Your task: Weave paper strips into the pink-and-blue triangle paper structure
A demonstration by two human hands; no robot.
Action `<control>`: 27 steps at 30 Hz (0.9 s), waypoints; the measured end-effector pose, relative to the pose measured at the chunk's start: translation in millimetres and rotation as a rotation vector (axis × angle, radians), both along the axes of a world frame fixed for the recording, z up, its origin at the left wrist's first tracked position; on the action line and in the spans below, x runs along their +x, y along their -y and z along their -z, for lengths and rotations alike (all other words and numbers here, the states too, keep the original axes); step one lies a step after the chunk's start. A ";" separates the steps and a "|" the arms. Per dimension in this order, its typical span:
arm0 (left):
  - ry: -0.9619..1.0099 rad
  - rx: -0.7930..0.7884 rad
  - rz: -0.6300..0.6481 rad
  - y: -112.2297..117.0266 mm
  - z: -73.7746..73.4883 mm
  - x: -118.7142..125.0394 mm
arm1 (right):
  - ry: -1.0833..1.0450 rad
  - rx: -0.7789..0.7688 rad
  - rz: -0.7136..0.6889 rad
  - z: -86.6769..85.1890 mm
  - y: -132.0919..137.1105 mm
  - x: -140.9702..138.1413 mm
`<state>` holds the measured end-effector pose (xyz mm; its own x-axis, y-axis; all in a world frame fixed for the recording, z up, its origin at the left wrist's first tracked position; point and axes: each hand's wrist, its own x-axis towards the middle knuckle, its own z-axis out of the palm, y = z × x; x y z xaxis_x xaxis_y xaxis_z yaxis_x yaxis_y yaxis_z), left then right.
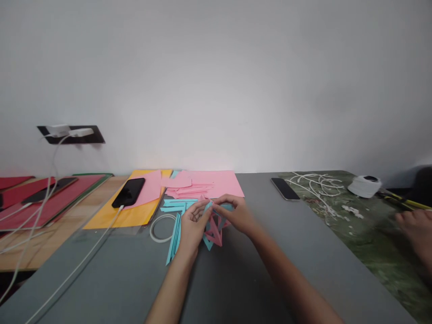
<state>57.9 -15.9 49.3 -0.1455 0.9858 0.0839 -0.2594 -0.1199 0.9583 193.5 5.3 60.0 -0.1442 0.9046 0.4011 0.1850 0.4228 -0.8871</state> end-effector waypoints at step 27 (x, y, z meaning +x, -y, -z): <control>-0.453 0.376 -0.238 -2.5 9.3 -4.3 | 0.005 0.058 0.033 2.9 2.6 -4.5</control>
<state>53.6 -13.4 40.0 -0.2257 0.8222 0.5225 0.2369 -0.4739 0.8481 189.0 2.7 57.1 -0.1169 0.8840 0.4527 0.2042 0.4675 -0.8601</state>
